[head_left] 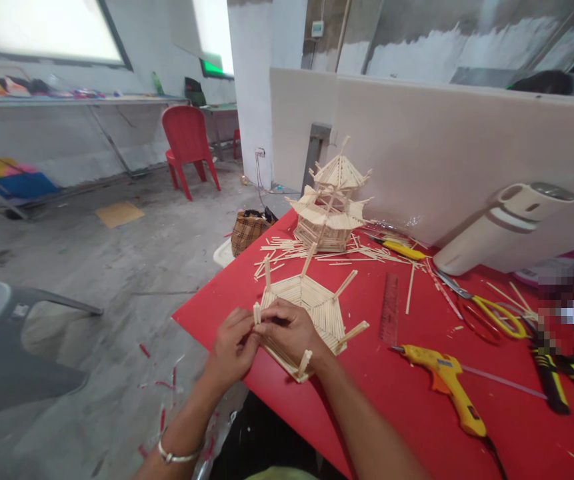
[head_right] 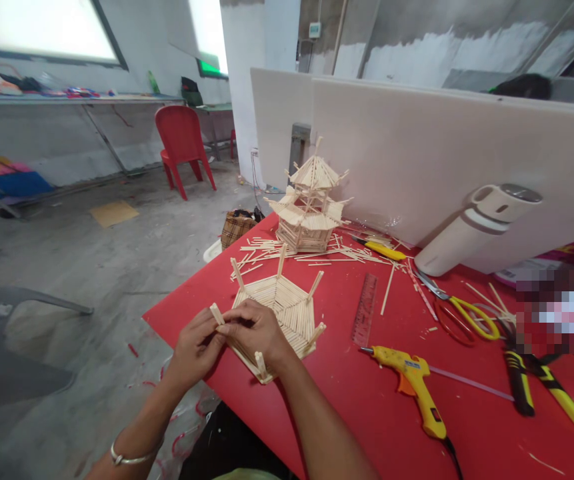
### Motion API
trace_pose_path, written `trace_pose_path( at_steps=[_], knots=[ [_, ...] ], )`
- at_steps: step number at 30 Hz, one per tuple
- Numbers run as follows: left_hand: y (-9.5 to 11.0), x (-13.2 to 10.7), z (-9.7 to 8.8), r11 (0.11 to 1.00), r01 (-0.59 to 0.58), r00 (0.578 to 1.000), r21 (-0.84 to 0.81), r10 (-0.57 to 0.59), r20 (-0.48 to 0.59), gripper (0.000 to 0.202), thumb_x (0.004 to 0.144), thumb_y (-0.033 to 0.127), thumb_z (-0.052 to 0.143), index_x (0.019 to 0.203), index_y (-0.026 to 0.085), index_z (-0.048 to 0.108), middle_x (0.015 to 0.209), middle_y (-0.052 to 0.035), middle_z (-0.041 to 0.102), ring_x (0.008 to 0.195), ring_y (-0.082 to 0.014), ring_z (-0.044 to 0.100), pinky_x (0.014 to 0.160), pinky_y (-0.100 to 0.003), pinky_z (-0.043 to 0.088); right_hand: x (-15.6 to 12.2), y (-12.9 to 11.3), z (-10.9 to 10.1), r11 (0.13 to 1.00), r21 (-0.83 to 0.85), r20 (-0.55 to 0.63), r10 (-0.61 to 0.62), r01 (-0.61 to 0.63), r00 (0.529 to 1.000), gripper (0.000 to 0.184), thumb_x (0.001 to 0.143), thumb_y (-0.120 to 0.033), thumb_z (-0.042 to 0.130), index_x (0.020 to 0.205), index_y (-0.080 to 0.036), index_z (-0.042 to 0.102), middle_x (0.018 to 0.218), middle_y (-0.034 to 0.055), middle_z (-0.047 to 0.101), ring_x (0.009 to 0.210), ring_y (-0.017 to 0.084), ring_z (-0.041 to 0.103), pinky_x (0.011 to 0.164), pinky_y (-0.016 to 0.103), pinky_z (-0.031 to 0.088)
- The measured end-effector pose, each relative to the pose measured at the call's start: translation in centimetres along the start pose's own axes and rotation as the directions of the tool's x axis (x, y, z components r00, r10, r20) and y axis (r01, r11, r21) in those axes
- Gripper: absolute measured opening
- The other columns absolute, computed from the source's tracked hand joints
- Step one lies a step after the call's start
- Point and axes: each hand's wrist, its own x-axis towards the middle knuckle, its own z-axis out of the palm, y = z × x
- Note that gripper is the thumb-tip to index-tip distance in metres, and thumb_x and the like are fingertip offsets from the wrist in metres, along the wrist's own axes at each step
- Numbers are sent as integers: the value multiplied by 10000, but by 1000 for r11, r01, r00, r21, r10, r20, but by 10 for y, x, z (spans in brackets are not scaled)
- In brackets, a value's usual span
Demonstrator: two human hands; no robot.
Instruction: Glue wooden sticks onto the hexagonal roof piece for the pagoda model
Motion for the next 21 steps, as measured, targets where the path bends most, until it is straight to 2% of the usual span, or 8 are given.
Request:
trace_pose_path(
  at_steps=[14,21],
  knots=[
    [3,3,0,1000,-23,1000,1,23,-19,183,911,166,522,942,176,702,774,-56,632,749,-181,575,667,-299,484,1,-2,0,1000,3,3,11,-11,1000,133,746,-316,793,862,-251,788,756,-3,618,721,142,580,667,263,457],
    [1,2,0,1000,-12,1000,-1,12,-10,189,914,172,527,989,173,700,811,-65,644,778,-185,581,694,-310,491,1,-3,0,1000,-8,-4,13,-13,1000,117,742,-291,795,850,-248,785,758,-4,619,724,139,580,671,260,454]
  ],
)
